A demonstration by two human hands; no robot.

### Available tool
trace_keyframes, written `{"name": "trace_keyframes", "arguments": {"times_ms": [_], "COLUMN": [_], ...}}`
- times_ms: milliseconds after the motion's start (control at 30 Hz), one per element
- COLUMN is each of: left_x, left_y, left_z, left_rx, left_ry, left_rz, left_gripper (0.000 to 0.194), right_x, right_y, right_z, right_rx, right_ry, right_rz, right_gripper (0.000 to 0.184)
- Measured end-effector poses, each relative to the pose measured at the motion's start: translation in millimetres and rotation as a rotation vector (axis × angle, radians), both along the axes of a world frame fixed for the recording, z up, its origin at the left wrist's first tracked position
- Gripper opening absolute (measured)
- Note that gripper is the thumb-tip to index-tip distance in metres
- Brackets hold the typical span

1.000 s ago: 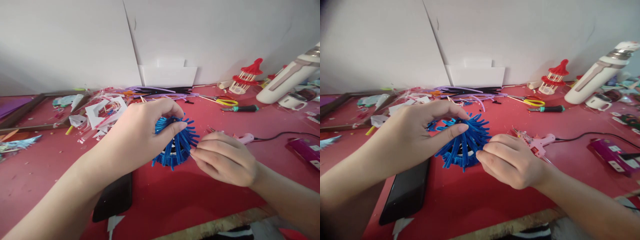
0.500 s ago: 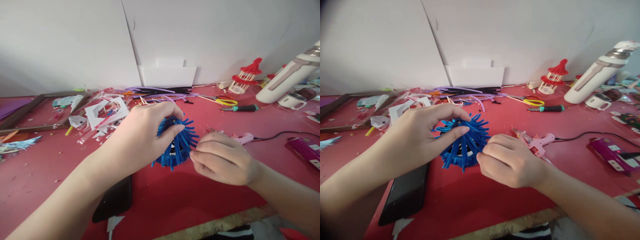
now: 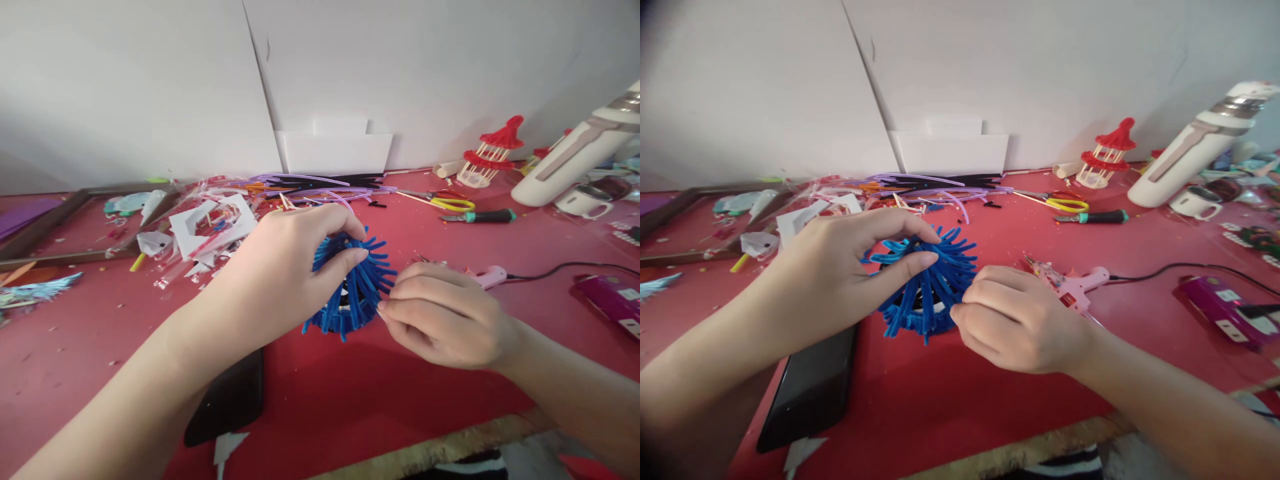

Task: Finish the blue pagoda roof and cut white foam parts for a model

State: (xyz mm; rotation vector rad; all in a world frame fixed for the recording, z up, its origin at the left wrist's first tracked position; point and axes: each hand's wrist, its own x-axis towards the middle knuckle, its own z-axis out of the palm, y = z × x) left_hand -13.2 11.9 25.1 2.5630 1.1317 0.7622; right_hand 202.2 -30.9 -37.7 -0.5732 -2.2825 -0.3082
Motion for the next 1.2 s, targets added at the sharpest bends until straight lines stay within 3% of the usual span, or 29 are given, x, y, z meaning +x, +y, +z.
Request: {"name": "trace_keyframes", "arguments": {"times_ms": [200,1200], "left_x": [-1.3,-0.9], "left_y": [0.4,0.7], "left_z": [-0.3,0.5], "left_rx": [0.008,-0.002], "left_ry": [0.010,0.024], "left_rz": [0.006,0.011], "left_gripper": [0.009,0.008], "right_x": [2.4,6.0], "right_y": [0.7,2.9], "right_z": [-0.2,2.1], "right_rx": [-0.062,0.034], "right_ry": [0.009,-0.036], "right_rz": [0.008,0.026], "right_gripper": [0.011,0.014]}}
